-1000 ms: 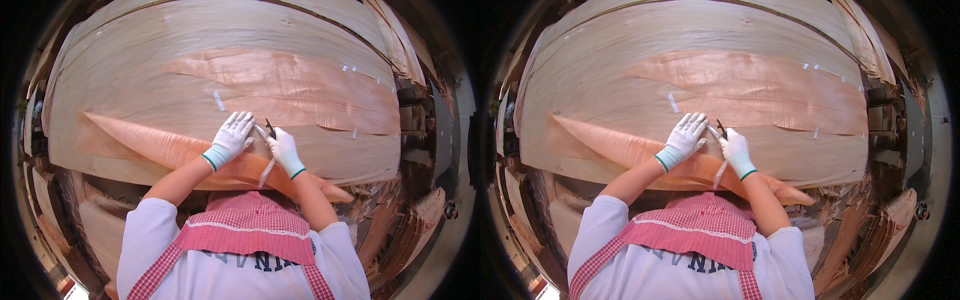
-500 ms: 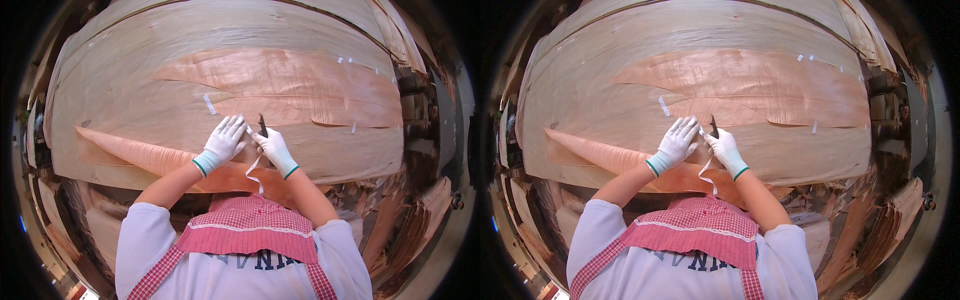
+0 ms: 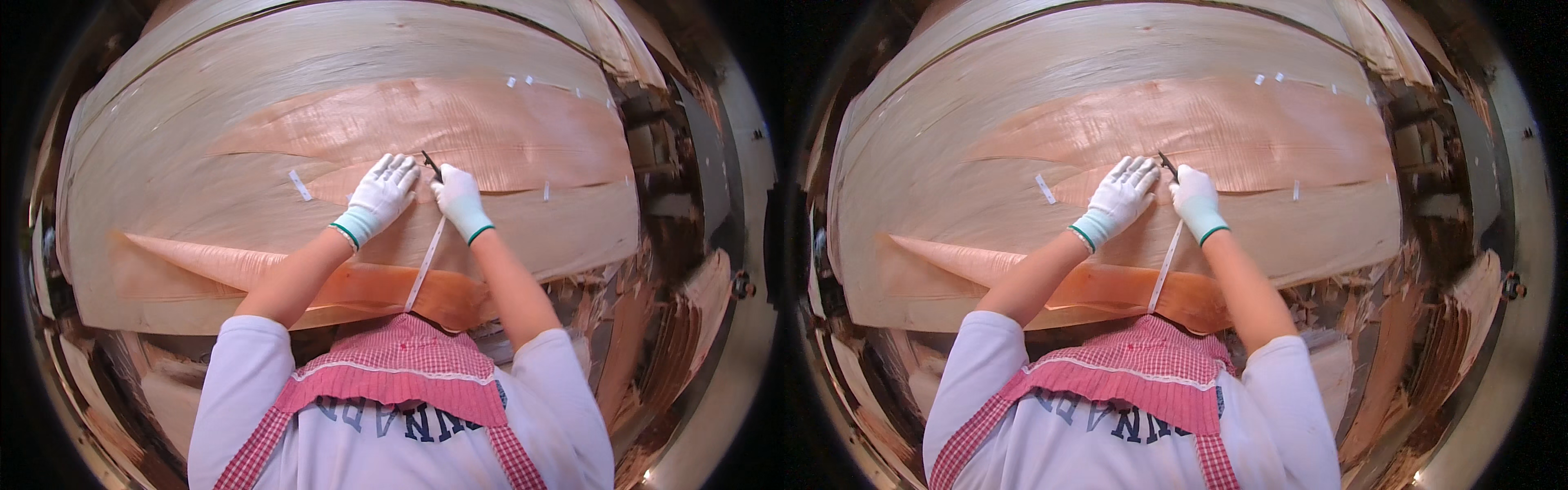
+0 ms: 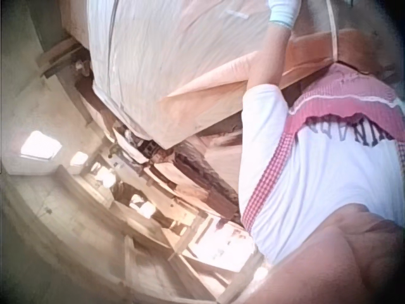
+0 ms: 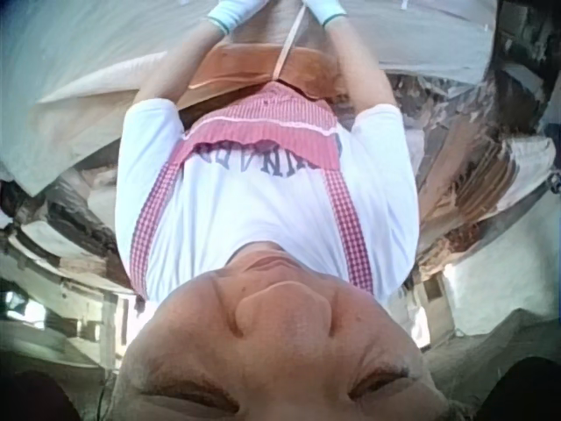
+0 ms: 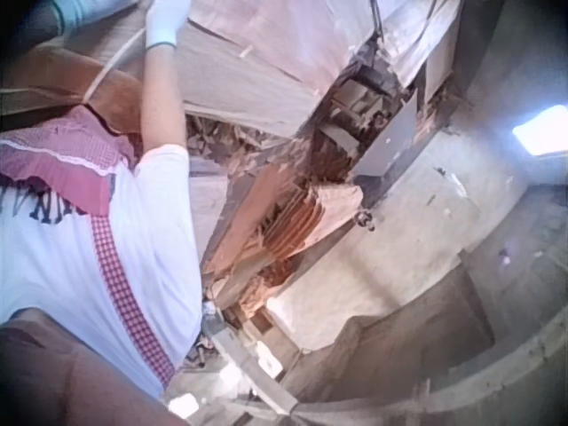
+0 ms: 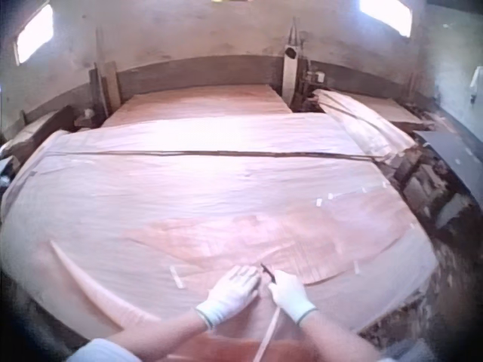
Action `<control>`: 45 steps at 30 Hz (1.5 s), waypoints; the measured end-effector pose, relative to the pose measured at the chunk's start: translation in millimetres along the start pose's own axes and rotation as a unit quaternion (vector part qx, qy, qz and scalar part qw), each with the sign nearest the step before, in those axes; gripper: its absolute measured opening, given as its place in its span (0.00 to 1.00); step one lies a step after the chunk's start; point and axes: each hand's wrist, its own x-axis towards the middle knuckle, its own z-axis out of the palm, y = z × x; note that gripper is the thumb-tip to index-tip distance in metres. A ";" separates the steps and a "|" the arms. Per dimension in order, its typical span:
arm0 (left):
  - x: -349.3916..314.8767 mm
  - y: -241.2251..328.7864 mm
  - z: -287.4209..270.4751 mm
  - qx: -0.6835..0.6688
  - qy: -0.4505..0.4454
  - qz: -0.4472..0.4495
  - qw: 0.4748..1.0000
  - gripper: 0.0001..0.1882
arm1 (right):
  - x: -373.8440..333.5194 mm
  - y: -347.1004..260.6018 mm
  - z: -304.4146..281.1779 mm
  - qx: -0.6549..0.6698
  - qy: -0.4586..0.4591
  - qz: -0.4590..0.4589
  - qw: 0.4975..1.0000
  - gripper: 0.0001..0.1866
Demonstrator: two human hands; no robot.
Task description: The person uses a small hand knife to cut and trim sheets of wood veneer, removing damaged sections and striping pieces to size while wearing white gloves and a red apron.
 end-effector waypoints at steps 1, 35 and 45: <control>1.7 0.5 2.6 -0.009 -0.011 -0.011 1.000 0.23 | -1.1 9.8 -7.0 0.012 0.019 0.000 1.000 0.15; -160.7 75.0 -40.9 -0.048 -0.004 -0.098 0.994 0.25 | -260.0 227.8 -116.8 0.490 0.532 0.348 0.596 0.10; -140.0 91.8 -93.2 -0.109 0.021 -0.180 0.977 0.26 | -187.9 44.1 -275.7 0.152 0.465 0.112 0.865 0.11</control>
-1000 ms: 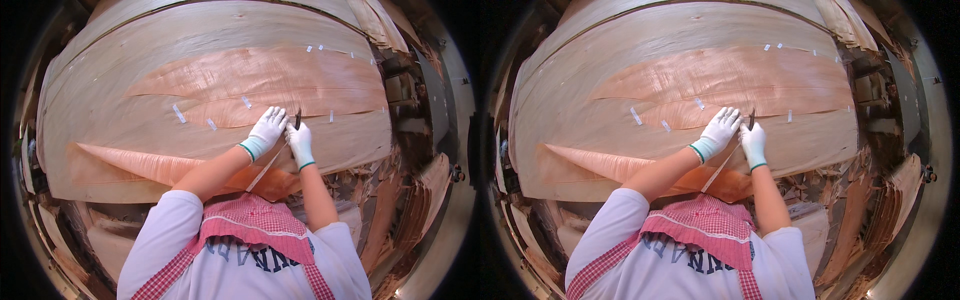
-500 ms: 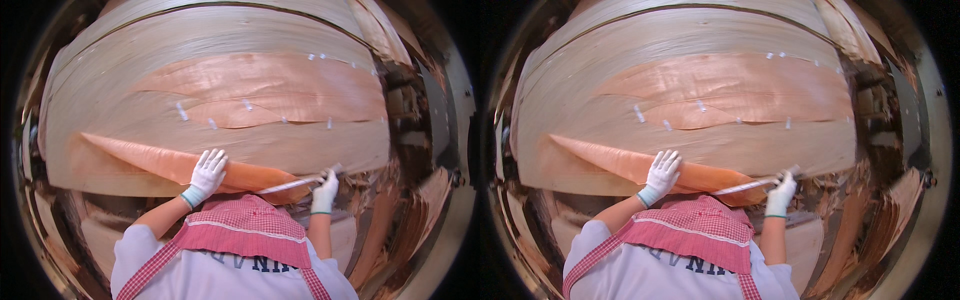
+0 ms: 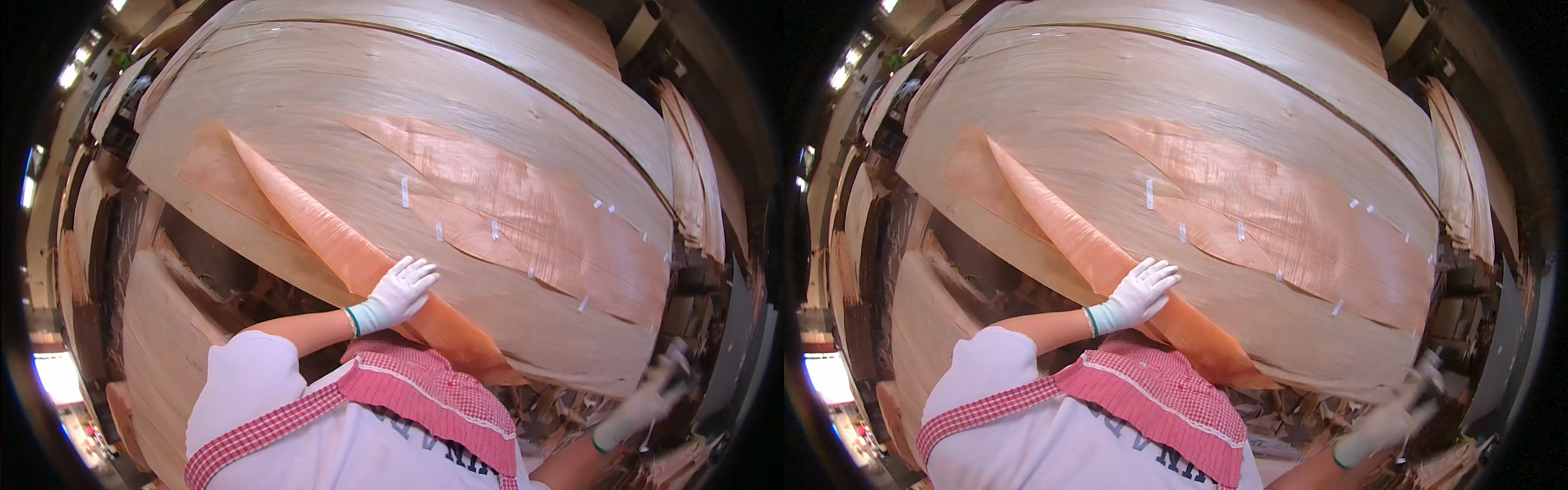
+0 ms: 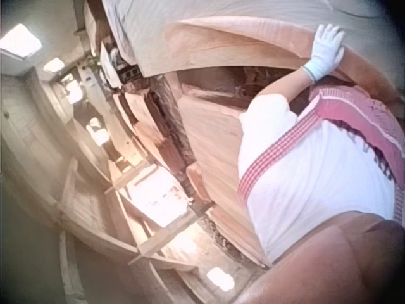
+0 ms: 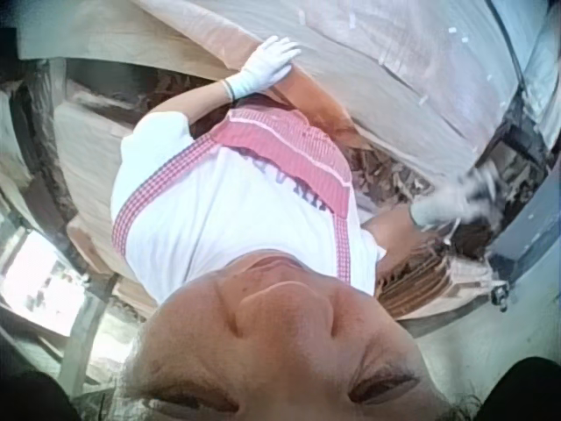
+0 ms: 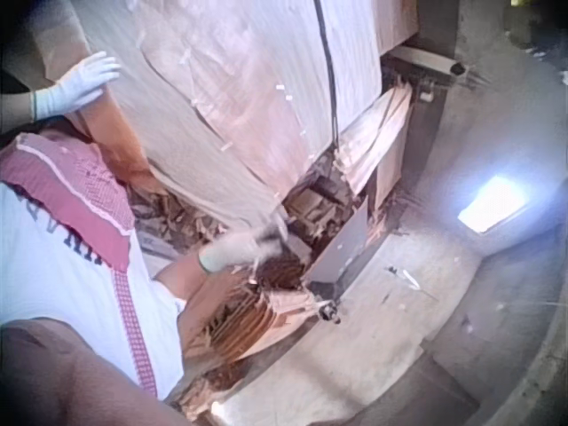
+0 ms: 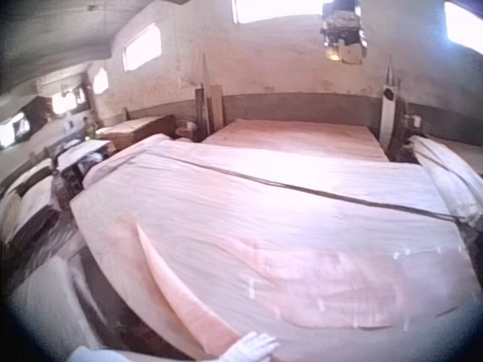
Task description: The person uses a small hand knife to cut and trim sheets of wood veneer, removing damaged sections and striping pieces to size while wearing white gloves and a red apron.
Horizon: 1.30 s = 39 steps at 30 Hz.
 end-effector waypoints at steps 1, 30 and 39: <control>10.0 14.0 -16.9 -0.049 0.024 -0.029 0.998 0.26 | -17.7 4.4 32.2 0.071 -0.103 -0.022 0.992 0.10; 99.1 -414.5 -129.4 -0.009 0.258 -0.134 0.957 0.09 | -380.8 -224.1 464.7 0.220 -0.582 0.287 0.728 0.09; 95.4 -405.6 -109.4 0.158 0.114 -0.161 0.967 0.24 | -346.9 -184.7 495.2 0.040 -0.420 -0.198 0.885 0.08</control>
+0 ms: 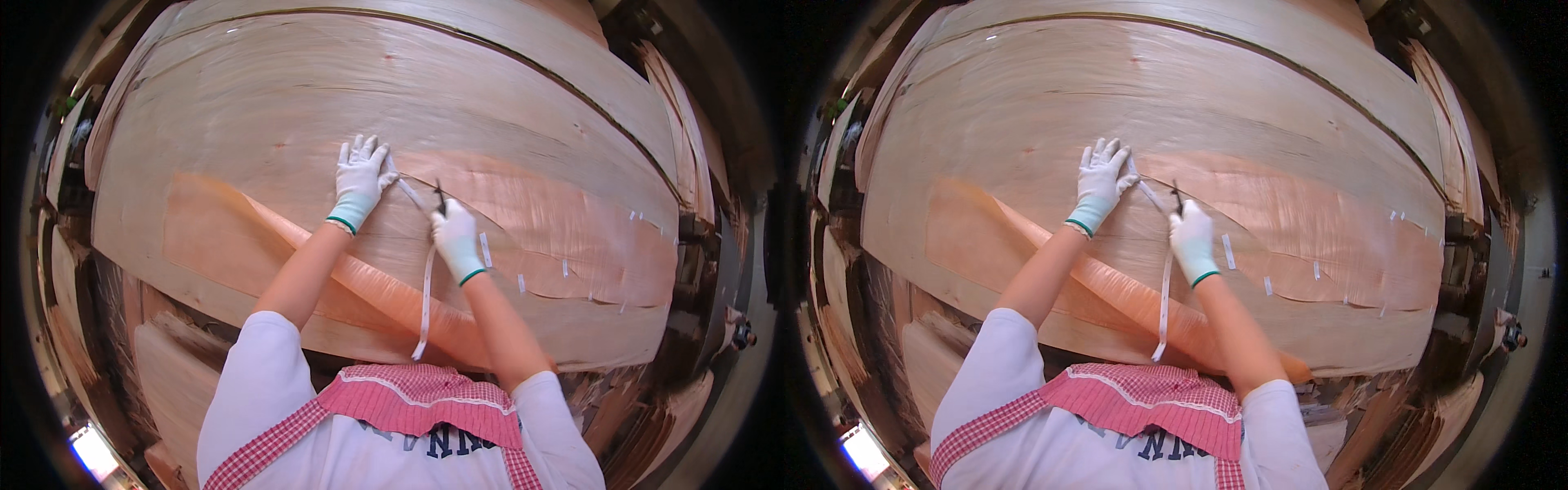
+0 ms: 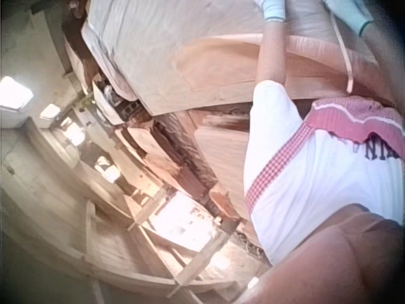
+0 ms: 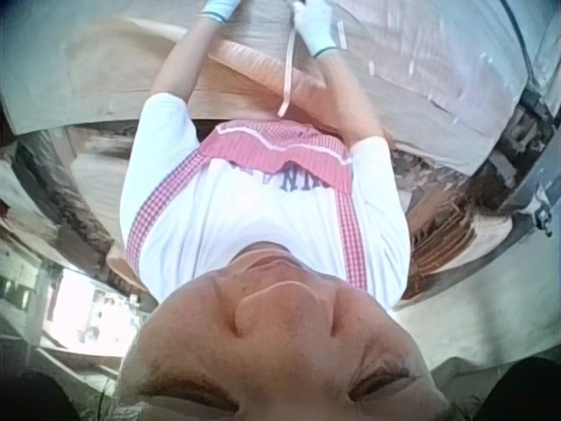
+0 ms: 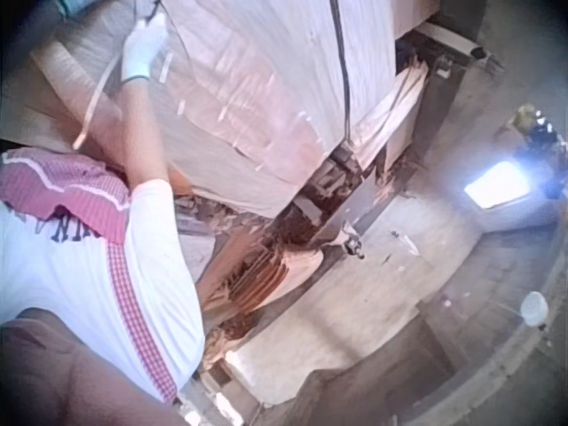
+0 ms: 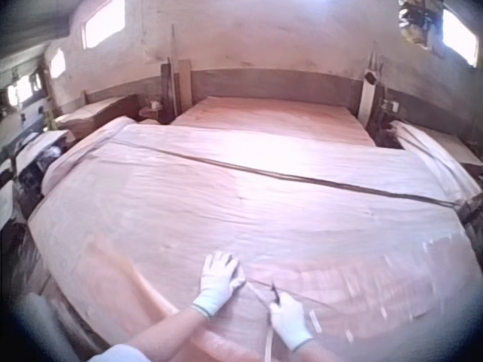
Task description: The person uses a small hand knife to cut and trim sheets of wood veneer, removing damaged sections and striping pieces to size while wearing white gloves and a red apron.
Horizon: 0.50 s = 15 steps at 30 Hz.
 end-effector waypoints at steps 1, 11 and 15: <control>5.9 6.8 -9.4 0.023 -0.060 -0.021 0.998 0.27 | 8.6 4.2 -16.1 0.069 -0.056 0.101 0.991 0.08; 33.9 124.2 37.0 -0.006 -0.175 0.043 0.984 0.38 | 14.8 44.6 -57.2 0.030 -0.106 0.058 0.992 0.08; 21.0 112.7 39.3 -0.014 -0.141 0.021 0.990 0.38 | 10.0 9.2 -84.3 0.118 -0.181 0.180 0.960 0.08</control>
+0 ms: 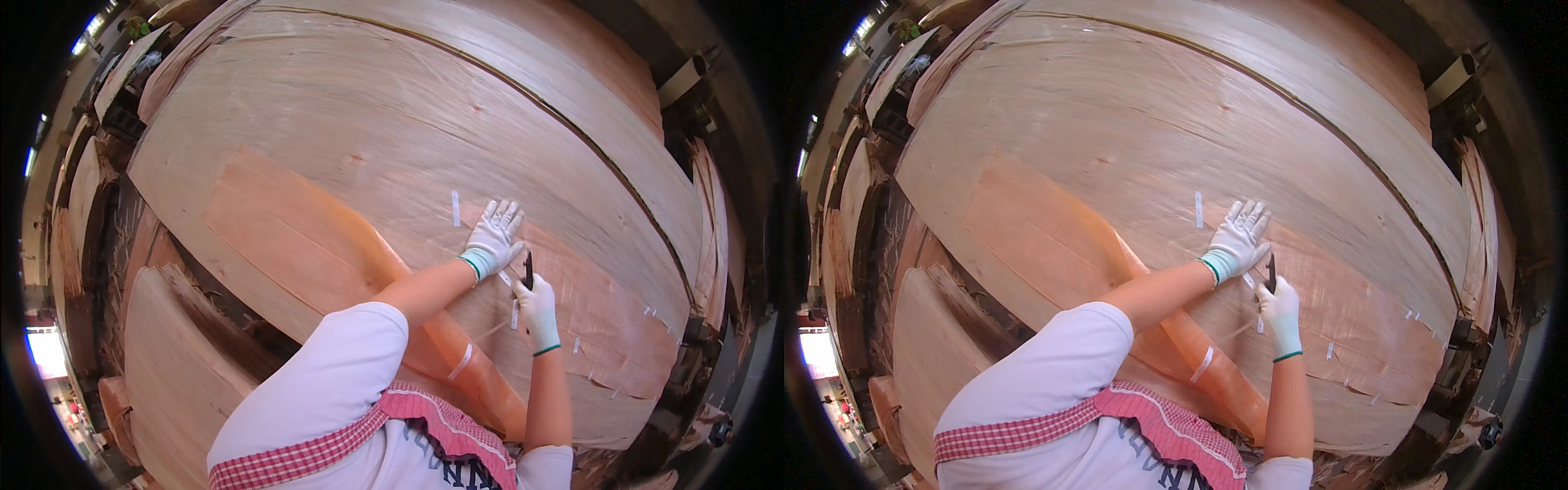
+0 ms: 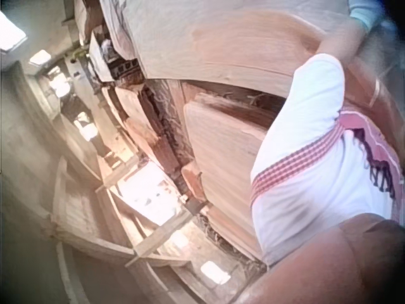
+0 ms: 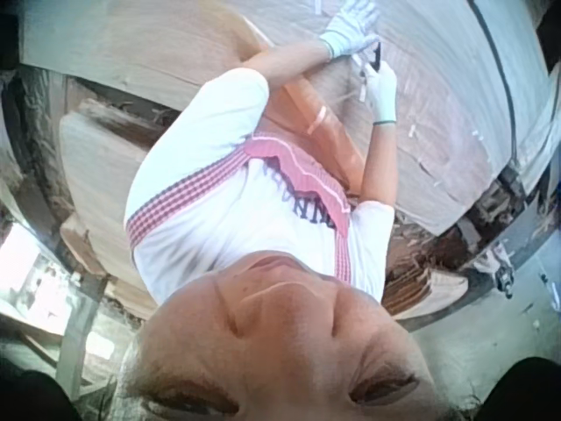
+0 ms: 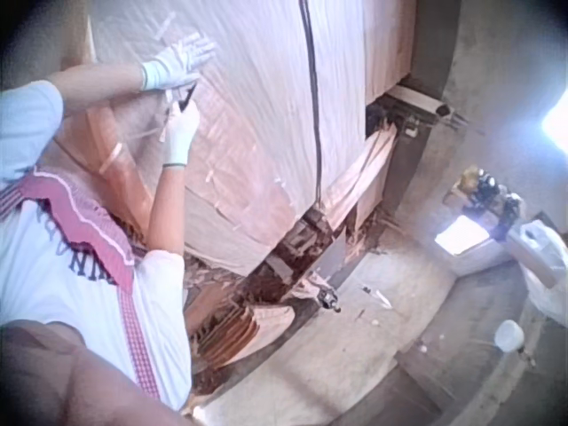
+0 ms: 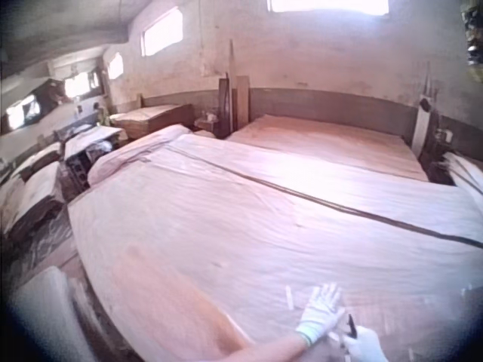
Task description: The person uses a small hand knife to cut and trim sheets of wood veneer, removing damaged sections and striping pieces to size while wearing white gloves and a red apron.
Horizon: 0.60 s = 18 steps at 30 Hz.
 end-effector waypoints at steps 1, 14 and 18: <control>1.8 1.5 0.3 0.004 -0.001 0.000 1.000 0.38 | -9.5 1.8 4.3 0.081 -0.010 0.058 0.995 0.09; -35.0 -71.8 -90.5 -0.478 -0.186 0.114 0.851 0.27 | -112.8 14.5 -65.8 0.429 0.313 0.006 0.847 0.12; -134.6 -119.0 -101.4 -0.162 -0.137 0.272 0.939 0.25 | -130.8 15.7 -70.3 0.491 0.340 -0.010 0.802 0.12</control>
